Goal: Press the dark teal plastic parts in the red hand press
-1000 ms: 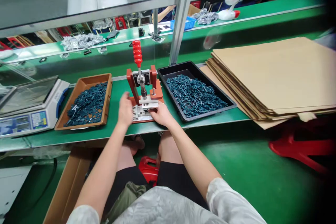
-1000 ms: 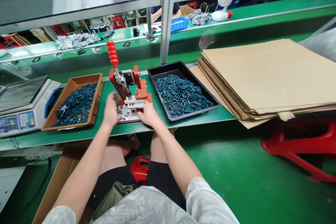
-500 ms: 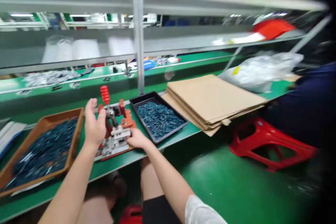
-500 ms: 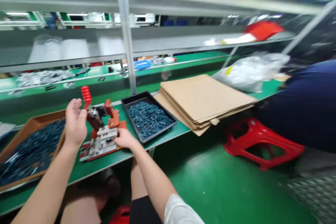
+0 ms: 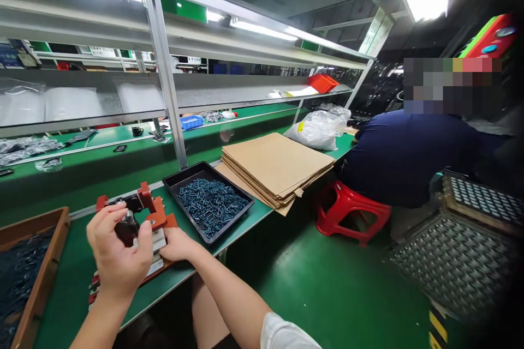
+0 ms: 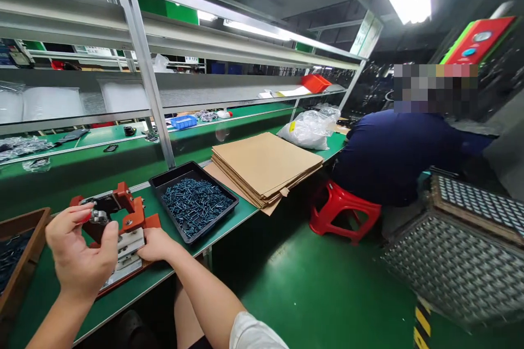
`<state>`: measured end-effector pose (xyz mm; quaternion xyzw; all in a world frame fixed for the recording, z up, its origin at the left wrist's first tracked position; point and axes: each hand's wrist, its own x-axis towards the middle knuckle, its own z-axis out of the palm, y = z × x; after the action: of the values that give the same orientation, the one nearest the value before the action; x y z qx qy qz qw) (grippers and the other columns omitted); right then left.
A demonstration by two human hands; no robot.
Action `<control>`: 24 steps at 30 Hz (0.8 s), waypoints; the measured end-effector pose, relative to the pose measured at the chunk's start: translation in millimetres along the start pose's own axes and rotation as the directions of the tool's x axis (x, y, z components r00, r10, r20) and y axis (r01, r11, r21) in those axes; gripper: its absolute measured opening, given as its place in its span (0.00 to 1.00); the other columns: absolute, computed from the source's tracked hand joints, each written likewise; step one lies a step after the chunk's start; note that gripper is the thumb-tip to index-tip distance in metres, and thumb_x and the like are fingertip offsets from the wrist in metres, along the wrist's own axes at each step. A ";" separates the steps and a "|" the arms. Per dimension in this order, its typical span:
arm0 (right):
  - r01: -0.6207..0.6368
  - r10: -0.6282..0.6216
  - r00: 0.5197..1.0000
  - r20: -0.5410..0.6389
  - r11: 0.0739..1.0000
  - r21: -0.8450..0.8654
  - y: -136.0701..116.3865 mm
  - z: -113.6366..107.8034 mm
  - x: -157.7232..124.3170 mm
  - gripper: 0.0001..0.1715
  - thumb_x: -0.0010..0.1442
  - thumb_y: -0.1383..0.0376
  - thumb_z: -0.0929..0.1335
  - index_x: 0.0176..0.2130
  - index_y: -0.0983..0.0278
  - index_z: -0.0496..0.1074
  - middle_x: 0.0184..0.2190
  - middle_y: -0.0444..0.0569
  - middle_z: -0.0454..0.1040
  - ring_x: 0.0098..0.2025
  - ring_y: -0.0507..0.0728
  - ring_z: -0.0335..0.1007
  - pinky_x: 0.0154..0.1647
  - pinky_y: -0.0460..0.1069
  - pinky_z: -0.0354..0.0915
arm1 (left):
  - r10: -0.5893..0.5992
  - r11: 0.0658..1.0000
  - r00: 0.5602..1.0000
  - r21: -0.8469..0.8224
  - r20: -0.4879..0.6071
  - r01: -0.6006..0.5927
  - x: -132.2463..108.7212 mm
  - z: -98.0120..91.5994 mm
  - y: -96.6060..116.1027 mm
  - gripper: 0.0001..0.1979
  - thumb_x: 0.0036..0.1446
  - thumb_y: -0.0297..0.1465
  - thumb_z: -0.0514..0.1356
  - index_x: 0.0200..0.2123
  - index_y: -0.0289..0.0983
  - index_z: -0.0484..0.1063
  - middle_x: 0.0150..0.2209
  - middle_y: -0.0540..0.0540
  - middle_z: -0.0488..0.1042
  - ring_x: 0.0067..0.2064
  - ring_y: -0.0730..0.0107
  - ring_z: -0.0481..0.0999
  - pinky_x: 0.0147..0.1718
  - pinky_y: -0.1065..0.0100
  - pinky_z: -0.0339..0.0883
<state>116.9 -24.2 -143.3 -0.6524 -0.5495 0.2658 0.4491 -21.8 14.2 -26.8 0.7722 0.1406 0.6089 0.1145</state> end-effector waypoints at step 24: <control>0.181 -0.202 0.977 -0.065 0.954 -0.240 36.7 39.0 -5.6 0.22 0.60 0.56 0.64 0.48 0.62 0.79 0.46 0.58 0.81 0.50 0.67 0.78 0.56 0.63 0.71 | -0.706 0.704 0.636 0.221 0.311 0.674 -130.0 -51.8 -104.5 0.17 0.63 0.39 0.59 0.49 0.37 0.80 0.52 0.36 0.81 0.56 0.51 0.77 0.61 0.51 0.66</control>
<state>100.3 -17.8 -194.1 -0.6552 -0.6171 0.1256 0.4172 -108.7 65.8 -169.2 0.7643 0.4261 0.3539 0.3303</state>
